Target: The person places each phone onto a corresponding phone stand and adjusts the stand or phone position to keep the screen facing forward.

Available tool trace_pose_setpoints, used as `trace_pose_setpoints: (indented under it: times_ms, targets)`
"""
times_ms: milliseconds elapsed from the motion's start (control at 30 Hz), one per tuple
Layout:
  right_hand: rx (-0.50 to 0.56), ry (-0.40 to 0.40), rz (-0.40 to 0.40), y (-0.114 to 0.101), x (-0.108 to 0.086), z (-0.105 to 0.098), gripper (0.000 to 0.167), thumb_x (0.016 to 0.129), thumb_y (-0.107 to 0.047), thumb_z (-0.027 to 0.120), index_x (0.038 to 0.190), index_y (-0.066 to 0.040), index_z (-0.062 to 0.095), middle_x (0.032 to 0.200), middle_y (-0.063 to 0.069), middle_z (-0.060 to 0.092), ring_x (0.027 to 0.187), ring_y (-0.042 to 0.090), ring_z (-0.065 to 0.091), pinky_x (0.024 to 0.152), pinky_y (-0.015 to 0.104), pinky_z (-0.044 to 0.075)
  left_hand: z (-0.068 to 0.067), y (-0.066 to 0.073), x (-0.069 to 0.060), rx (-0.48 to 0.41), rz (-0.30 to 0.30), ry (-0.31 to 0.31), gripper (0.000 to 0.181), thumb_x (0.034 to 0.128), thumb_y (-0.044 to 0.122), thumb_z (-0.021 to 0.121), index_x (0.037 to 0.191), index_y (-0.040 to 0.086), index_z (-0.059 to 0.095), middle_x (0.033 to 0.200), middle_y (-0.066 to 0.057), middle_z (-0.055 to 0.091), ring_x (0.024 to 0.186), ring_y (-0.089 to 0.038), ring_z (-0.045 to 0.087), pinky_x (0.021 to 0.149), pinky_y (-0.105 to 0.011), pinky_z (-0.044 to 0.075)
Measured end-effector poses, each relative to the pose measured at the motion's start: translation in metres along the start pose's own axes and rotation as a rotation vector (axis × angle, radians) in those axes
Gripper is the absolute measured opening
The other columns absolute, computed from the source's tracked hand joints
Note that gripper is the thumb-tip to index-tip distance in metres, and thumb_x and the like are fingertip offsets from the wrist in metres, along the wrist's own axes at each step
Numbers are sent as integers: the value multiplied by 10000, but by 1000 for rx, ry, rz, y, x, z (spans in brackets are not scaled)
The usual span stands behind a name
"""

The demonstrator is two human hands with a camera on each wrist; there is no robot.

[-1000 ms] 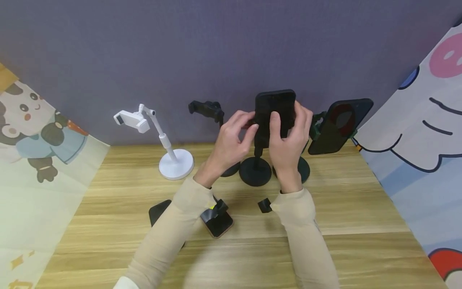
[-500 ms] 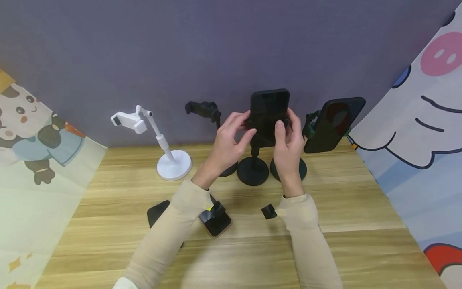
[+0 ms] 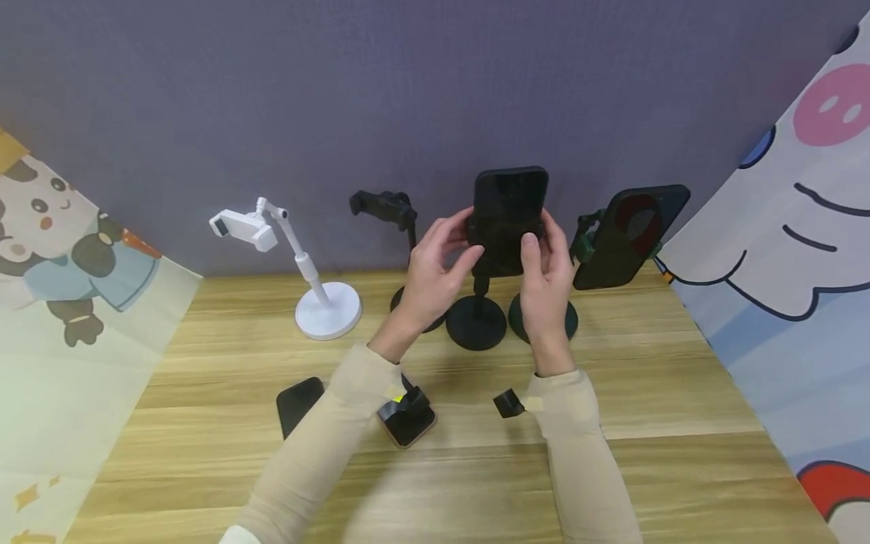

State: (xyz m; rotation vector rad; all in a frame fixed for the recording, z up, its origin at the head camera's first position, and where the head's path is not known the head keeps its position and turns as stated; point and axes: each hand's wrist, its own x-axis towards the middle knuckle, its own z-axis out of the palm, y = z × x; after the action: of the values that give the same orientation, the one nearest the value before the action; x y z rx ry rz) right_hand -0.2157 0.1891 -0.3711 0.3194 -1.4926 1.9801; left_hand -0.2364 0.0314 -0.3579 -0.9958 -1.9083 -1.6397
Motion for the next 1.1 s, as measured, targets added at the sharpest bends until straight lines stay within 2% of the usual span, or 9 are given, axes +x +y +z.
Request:
trace_pose_setpoints:
  times_ms: [100, 200, 433, 700, 967, 1100]
  targets:
    - [86, 2, 23, 0, 0, 0, 414, 1059, -24, 517, 1467, 45, 504, 1346, 114, 614, 1234, 206, 573, 1062, 244, 481, 4, -2, -1, -28, -14, 33, 453, 995, 19, 663, 1426, -56, 545, 1186, -218, 605, 1096, -292, 671, 988, -236, 538]
    - [137, 3, 8, 2, 0, 1, 375, 1053, 1, 512, 1423, 47, 548, 1295, 114, 641, 1184, 195, 595, 1023, 247, 506, 6, -4, -2, -39, -22, 63, 415, 996, 21, 662, 1393, -59, 574, 1169, -219, 623, 1078, -293, 683, 972, -238, 547]
    - [183, 44, 0, 1, -1, 4, 328, 1038, 34, 522, 1355, 49, 604, 1246, 126, 661, 1155, 195, 616, 1017, 260, 505, 10, -4, -1, -47, -23, 107, 370, 984, 14, 675, 1337, -78, 613, 1140, -227, 652, 1026, -294, 704, 948, -239, 561]
    - [87, 99, 3, -1, -3, 7, 305, 1027, 16, 569, 1324, 34, 637, 1186, 102, 693, 1109, 180, 650, 996, 246, 514, 10, -5, -1, -42, -33, 140, 356, 974, 15, 688, 1311, -86, 633, 1114, -231, 674, 996, -296, 713, 935, -237, 567]
    - [29, 101, -45, 1, -5, 8, 355, 1006, -139, 675, 1328, 10, 651, 1194, 76, 695, 1116, 179, 635, 1031, 293, 501, 8, -5, -1, -46, -38, 127, 369, 975, 13, 685, 1323, -95, 622, 1125, -234, 667, 1006, -304, 711, 937, -241, 567]
    - [33, 106, -41, 2, -6, 9, 378, 996, -158, 692, 1330, 13, 647, 1217, 95, 685, 1134, 192, 625, 1049, 293, 489, 7, -6, -1, -55, -50, 118, 374, 976, 9, 682, 1330, -96, 616, 1132, -235, 662, 1009, -304, 706, 938, -242, 566]
